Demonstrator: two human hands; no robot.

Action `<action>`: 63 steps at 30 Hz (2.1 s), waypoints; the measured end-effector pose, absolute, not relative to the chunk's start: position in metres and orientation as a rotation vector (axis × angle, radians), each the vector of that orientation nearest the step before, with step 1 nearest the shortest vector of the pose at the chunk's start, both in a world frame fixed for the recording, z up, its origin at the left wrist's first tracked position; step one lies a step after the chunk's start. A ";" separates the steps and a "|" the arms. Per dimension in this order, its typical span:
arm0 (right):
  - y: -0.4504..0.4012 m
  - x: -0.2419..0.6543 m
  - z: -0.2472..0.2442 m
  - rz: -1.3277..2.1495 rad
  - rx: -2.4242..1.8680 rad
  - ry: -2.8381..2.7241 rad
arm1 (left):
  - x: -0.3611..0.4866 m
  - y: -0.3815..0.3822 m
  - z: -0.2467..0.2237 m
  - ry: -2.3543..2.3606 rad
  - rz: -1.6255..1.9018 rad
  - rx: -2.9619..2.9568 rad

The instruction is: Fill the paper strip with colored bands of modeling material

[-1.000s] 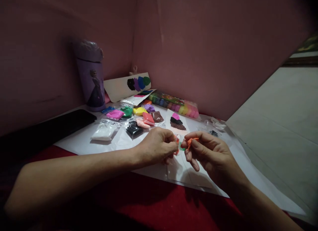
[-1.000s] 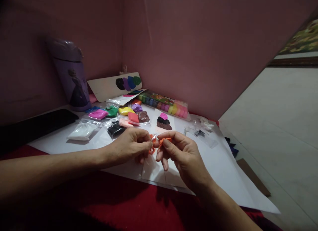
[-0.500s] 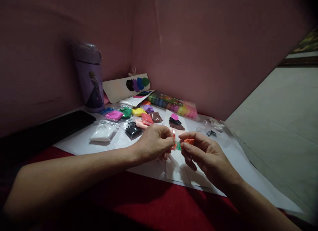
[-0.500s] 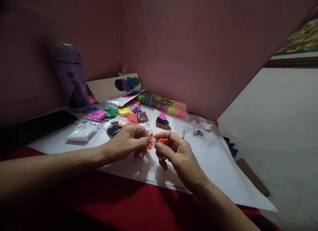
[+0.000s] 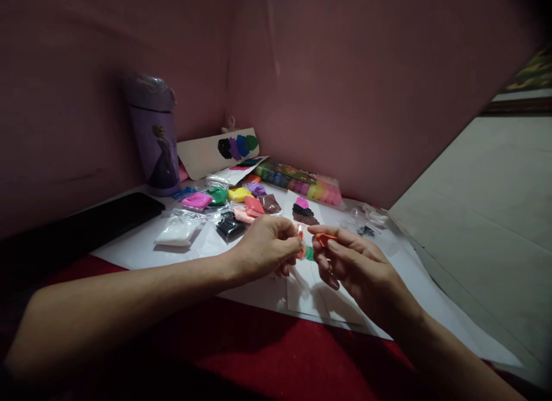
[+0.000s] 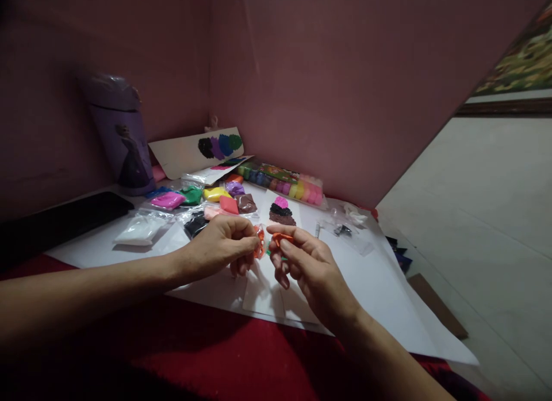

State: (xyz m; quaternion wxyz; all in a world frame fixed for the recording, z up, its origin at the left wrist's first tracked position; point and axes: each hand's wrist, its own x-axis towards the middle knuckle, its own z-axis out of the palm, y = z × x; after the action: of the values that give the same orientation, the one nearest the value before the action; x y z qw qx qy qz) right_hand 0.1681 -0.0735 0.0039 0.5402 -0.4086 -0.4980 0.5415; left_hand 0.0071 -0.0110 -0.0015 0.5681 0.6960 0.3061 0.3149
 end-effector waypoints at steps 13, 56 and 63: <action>-0.069 0.174 0.000 1.229 -0.998 -1.172 | 0.006 -0.012 0.001 0.726 0.745 1.635; -0.071 0.171 0.001 1.029 -1.054 -1.199 | 0.006 -0.011 0.000 0.710 0.762 1.660; -0.070 0.173 -0.002 0.985 -1.106 -1.289 | 0.006 -0.010 0.001 0.716 0.760 1.659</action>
State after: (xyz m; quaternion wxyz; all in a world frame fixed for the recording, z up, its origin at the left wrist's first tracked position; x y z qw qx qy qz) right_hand 0.1729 -0.0703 -0.0024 0.5557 -0.4683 -0.5457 0.4172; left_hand 0.0061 -0.0095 0.0006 0.5570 0.7028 0.3036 0.3220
